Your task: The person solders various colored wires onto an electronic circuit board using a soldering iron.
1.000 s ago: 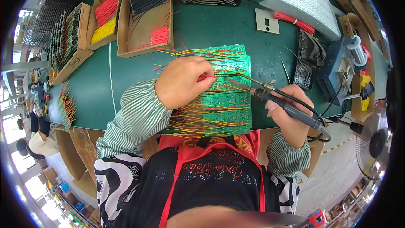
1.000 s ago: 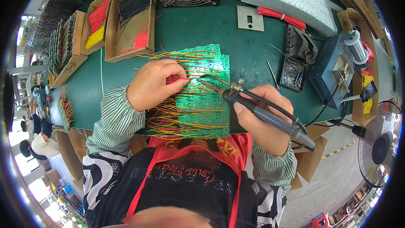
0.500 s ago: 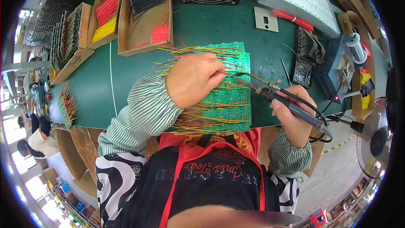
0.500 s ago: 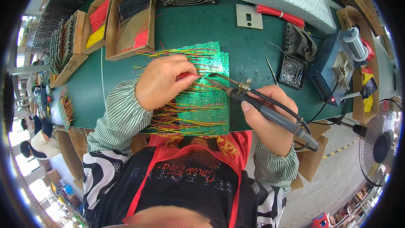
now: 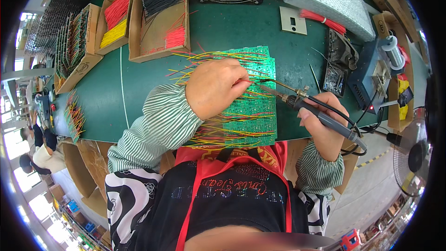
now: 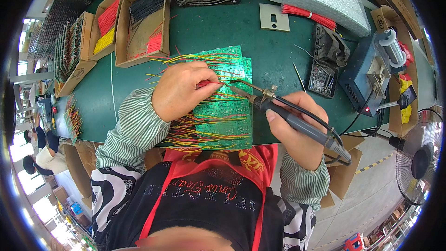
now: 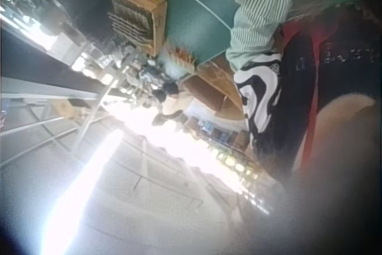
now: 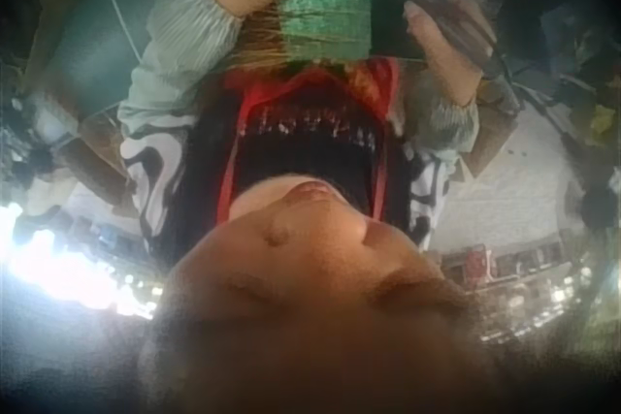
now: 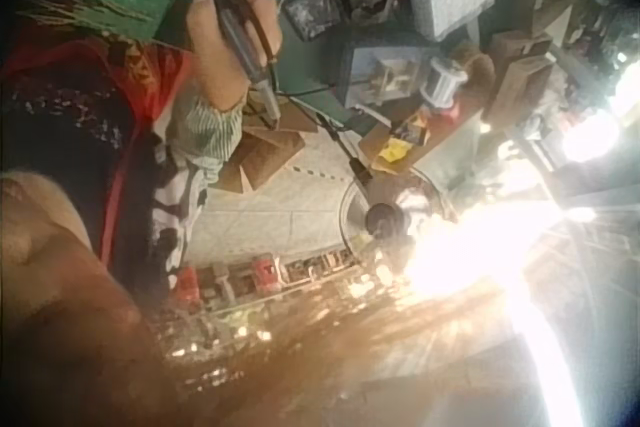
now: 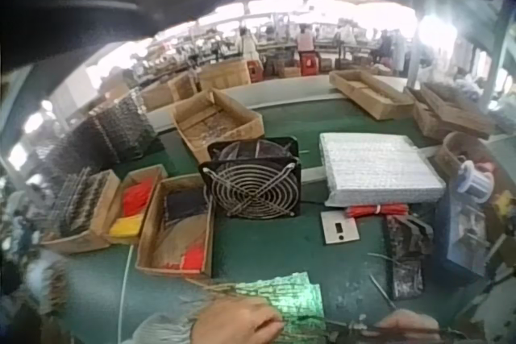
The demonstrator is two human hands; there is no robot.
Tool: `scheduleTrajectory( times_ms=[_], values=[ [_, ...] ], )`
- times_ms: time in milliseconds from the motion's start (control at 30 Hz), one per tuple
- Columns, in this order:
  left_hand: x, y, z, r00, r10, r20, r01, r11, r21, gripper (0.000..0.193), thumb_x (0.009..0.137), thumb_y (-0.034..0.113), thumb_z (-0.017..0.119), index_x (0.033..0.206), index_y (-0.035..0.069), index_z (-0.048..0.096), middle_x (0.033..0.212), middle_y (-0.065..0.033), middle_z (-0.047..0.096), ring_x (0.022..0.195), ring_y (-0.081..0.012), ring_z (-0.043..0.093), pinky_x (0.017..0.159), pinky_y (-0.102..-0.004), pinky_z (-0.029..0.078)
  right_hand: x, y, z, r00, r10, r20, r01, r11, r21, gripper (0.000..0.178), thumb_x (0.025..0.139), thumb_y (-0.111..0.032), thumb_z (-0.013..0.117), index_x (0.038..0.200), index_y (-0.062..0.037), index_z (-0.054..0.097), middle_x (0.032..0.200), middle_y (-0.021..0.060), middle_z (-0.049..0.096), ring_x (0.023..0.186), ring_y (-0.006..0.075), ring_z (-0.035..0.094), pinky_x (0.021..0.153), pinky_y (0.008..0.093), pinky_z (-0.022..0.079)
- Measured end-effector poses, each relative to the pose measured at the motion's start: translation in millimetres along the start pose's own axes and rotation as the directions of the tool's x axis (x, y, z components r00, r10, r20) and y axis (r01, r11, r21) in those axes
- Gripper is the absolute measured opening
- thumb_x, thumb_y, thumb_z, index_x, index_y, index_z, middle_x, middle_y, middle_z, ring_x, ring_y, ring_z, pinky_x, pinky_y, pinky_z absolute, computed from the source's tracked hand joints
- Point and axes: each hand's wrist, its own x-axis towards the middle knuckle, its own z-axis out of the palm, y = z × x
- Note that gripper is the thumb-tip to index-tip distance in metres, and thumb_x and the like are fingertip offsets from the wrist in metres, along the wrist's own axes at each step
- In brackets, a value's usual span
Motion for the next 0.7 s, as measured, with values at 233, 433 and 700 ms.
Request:
scheduleTrajectory(
  times_ms=[233, 433, 700],
  values=[
    [0.7, 3.0, -2.4, 1.000, 0.029, 0.003, -0.029, 0.998, 0.052, 0.010, 0.078, 0.014, 0.062, 0.078, 0.004, 0.063, 0.074, -0.0082, 0.058, 0.068, -0.0262, 0.058, 0.060, -0.0358, 0.045, -4.8, -3.7, -7.5, 0.998, 0.001, -0.057, 0.000, 1.000, 0.009, 0.017, 0.068, 0.000, 0.068, 0.082, 0.0028, 0.059, 0.071, 0.0035, 0.061, 0.061, 0.0045, 0.053, 0.055, 0.0186, 0.043],
    [2.8, 11.9, -17.9, 0.988, 0.095, -0.121, -0.082, 0.990, 0.114, 0.011, 0.078, 0.014, 0.062, 0.078, 0.003, 0.061, 0.074, -0.0088, 0.056, 0.071, -0.0275, 0.057, 0.062, -0.0366, 0.045, -8.8, -2.7, -12.0, 0.996, -0.019, -0.091, 0.019, 1.000, -0.003, 0.016, 0.070, 0.001, 0.067, 0.082, 0.0028, 0.058, 0.069, 0.0036, 0.061, 0.059, 0.0043, 0.053, 0.053, 0.0183, 0.042],
    [12.9, 10.5, 7.0, 0.998, 0.059, -0.007, -0.058, 0.998, 0.028, 0.013, 0.078, 0.017, 0.062, 0.077, 0.004, 0.061, 0.075, -0.0088, 0.060, 0.070, -0.0274, 0.058, 0.062, -0.0369, 0.046, -9.8, -1.8, -14.9, 0.994, -0.029, -0.109, 0.030, 1.000, 0.004, 0.016, 0.070, 0.000, 0.067, 0.084, 0.0028, 0.059, 0.069, 0.0040, 0.061, 0.059, 0.0047, 0.054, 0.053, 0.0182, 0.042]
  ],
)
